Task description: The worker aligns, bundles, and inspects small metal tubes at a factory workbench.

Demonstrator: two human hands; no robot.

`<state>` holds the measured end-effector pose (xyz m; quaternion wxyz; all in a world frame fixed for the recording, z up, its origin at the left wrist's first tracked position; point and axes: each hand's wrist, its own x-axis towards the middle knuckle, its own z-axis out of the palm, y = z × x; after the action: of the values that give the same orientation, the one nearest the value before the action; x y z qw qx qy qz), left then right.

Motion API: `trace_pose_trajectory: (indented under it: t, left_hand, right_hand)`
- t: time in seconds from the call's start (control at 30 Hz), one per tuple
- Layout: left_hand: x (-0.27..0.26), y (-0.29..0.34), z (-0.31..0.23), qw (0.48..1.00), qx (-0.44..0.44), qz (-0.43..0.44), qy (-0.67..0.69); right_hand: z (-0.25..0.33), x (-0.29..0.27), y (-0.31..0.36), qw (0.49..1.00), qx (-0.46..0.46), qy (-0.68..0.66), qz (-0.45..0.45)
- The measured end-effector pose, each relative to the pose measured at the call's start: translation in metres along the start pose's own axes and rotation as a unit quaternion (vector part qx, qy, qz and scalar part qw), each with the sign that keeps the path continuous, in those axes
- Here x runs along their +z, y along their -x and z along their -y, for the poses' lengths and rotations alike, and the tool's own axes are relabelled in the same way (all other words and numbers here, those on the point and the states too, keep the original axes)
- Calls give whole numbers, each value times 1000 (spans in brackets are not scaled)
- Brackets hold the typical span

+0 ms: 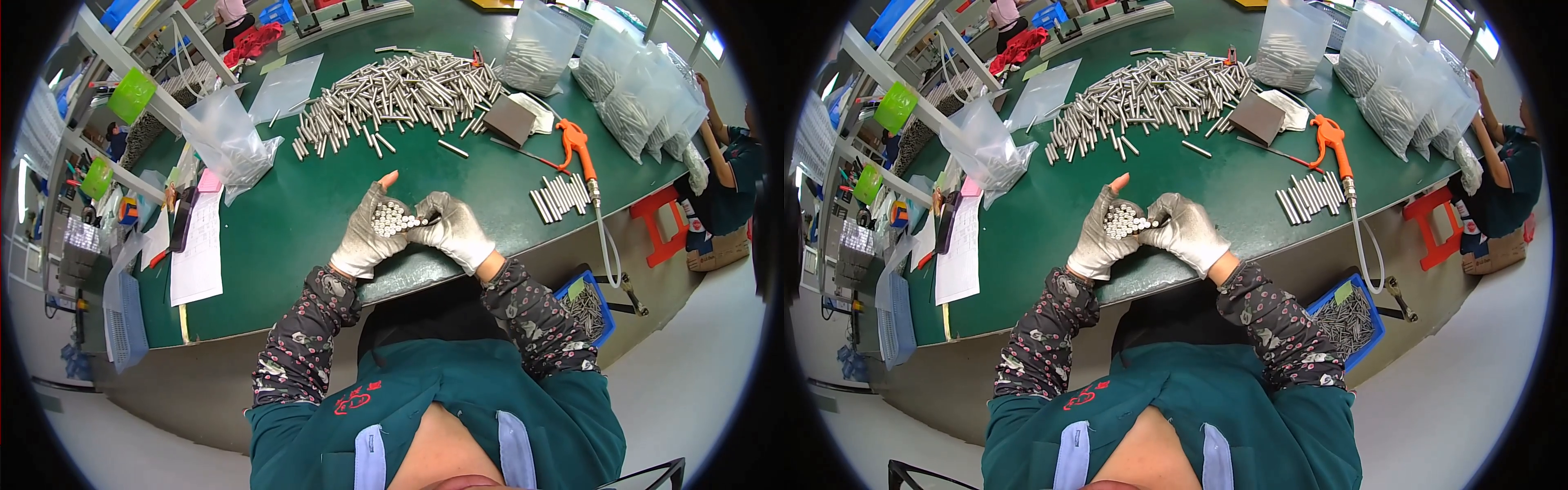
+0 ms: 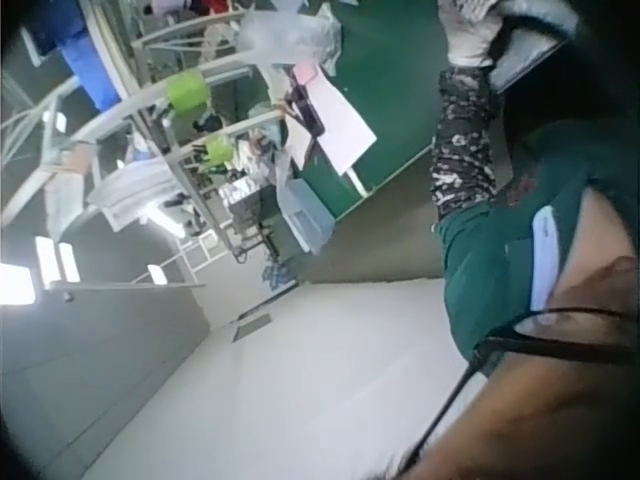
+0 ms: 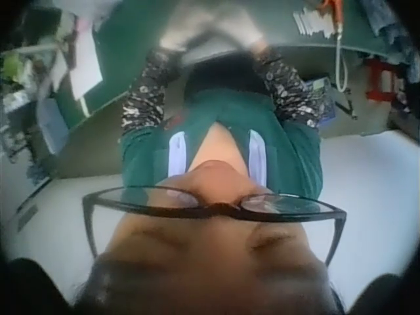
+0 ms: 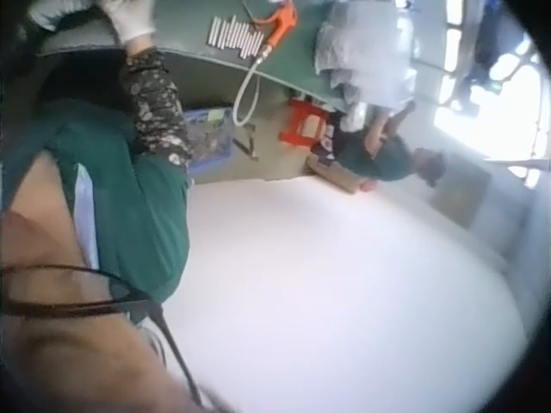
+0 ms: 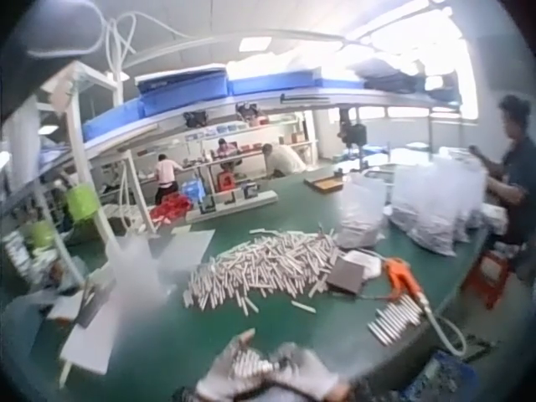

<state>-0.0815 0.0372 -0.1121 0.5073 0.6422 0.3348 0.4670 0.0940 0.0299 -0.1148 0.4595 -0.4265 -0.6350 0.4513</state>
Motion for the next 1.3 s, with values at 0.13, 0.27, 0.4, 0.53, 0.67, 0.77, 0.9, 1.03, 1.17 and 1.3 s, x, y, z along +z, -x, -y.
trace_pose_trajectory:
  t: [0.13,0.27,0.4,0.53,0.67,0.77,0.9,1.03,1.17,1.3]
  left_hand:
    - [1,0,-5,1000,-15,6,18]
    - [3,0,-3,1000,-10,-5,-4]
    - [2,-1,0,999,2,-11,-32]
    - [2,-1,0,1000,-8,-10,0]
    - [1,-1,-1,1000,-8,-9,19]
    - [2,-1,-5,999,-26,-16,-28]
    - [4,-2,-10,997,-27,-16,-65]
    - [5,-2,-12,997,-31,-10,-64]
    - [2,-1,-9,998,-47,-6,-39]
    - [3,-1,-9,999,-38,-4,-34]
  right_hand:
    - [-2,1,-1,1000,-1,5,-3]
    - [-5,1,-3,1000,-2,7,-1]
    - [1,1,-3,1000,14,4,0]
    - [-5,2,-5,1000,26,-15,5]
    - [-4,2,-6,999,38,-27,10]
    - [-2,2,-5,999,40,-17,9]
    - [3,-1,-5,999,42,-17,24]
    - [6,-5,0,998,56,2,9]
    - [17,-16,1,990,87,108,-39]
    - [10,-22,1,983,81,109,-121]
